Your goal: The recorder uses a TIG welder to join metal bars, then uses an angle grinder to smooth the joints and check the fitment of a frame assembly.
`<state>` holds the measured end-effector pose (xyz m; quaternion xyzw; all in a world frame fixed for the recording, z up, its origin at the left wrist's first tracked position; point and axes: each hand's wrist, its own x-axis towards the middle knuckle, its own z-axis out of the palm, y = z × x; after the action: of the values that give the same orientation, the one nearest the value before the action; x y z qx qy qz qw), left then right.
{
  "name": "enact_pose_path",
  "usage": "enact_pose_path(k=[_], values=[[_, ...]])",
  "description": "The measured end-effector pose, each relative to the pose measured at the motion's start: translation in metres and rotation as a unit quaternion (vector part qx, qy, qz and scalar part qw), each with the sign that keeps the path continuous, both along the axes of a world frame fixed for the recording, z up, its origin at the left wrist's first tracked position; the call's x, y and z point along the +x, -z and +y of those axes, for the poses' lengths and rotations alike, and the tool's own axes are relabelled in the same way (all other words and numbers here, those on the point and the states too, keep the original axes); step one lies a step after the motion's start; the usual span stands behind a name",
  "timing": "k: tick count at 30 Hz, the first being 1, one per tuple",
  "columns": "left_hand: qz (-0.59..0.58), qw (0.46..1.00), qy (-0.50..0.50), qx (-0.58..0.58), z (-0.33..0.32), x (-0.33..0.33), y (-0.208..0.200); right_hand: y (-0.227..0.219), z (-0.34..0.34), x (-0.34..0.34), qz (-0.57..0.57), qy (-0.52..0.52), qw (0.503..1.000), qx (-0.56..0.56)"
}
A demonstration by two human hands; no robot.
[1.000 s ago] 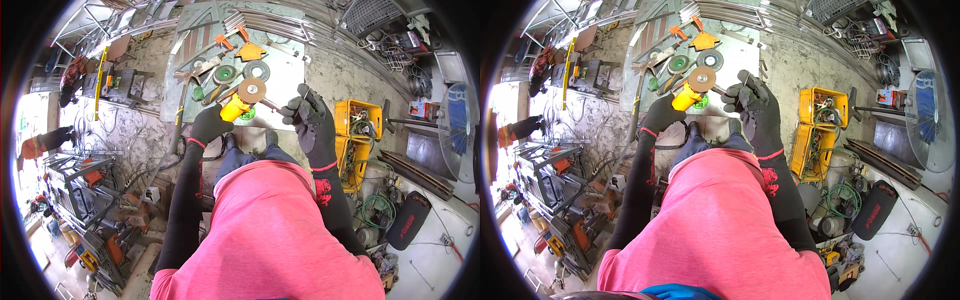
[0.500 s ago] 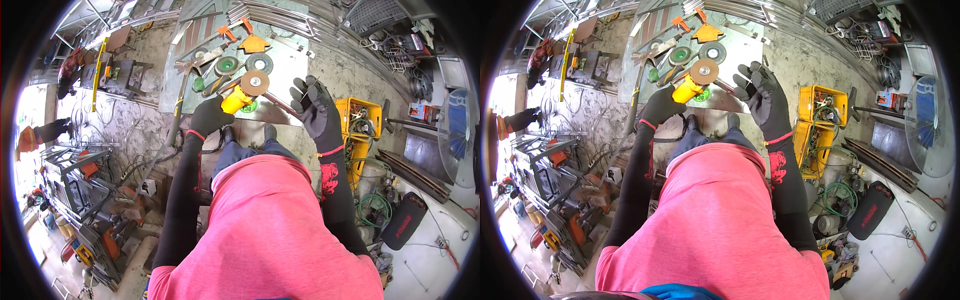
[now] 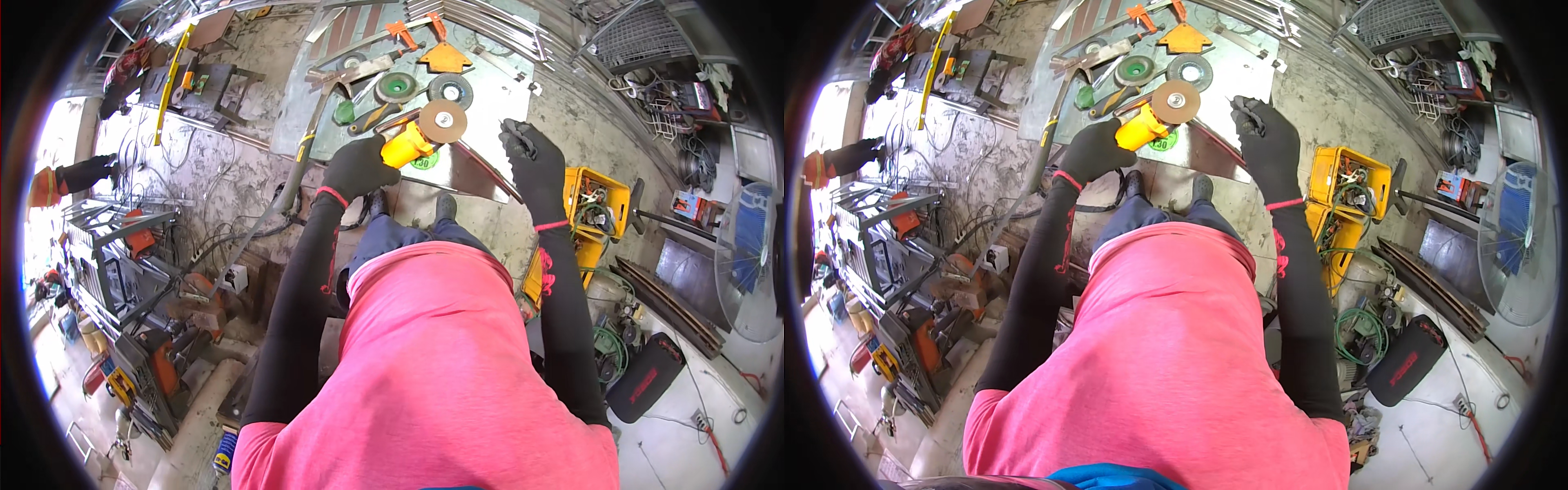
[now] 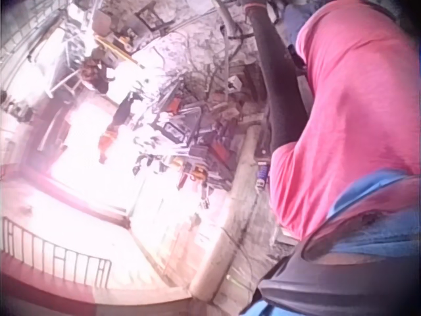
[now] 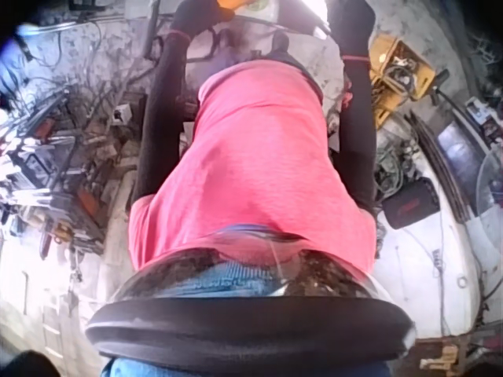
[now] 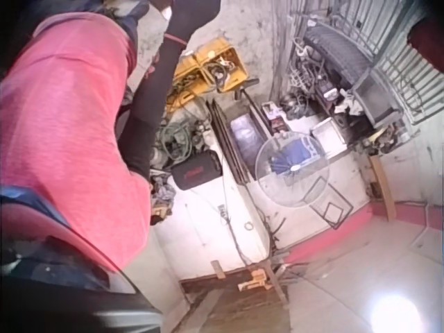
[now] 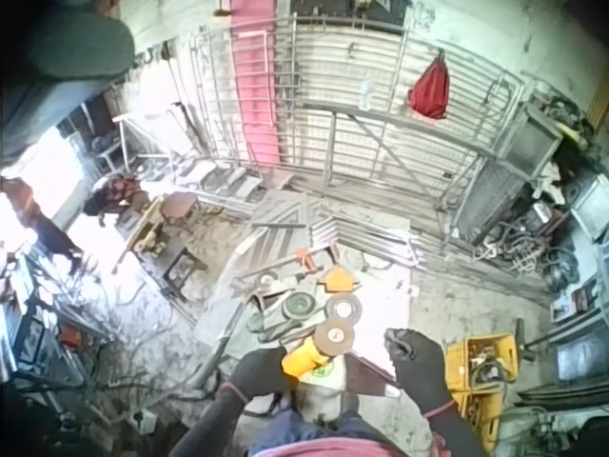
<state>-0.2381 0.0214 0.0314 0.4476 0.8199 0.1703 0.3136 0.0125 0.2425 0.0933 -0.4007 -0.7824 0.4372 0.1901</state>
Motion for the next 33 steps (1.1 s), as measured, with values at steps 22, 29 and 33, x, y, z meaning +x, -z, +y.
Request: enact_pose_path(k=[22,29,33], values=[[-0.016,1.0,-0.009,0.017,-0.006,-0.001,0.003,0.012,0.025,-0.043,-0.166,-0.257,0.85,0.428],[-0.016,1.0,-0.008,0.018,-0.005,-0.002,0.002,0.014,0.028,-0.043,-0.155,-0.279,0.839,0.441],[-0.015,1.0,-0.006,0.017,-0.006,-0.001,0.0,0.015,0.029,-0.043,-0.139,-0.288,0.824,0.468]])
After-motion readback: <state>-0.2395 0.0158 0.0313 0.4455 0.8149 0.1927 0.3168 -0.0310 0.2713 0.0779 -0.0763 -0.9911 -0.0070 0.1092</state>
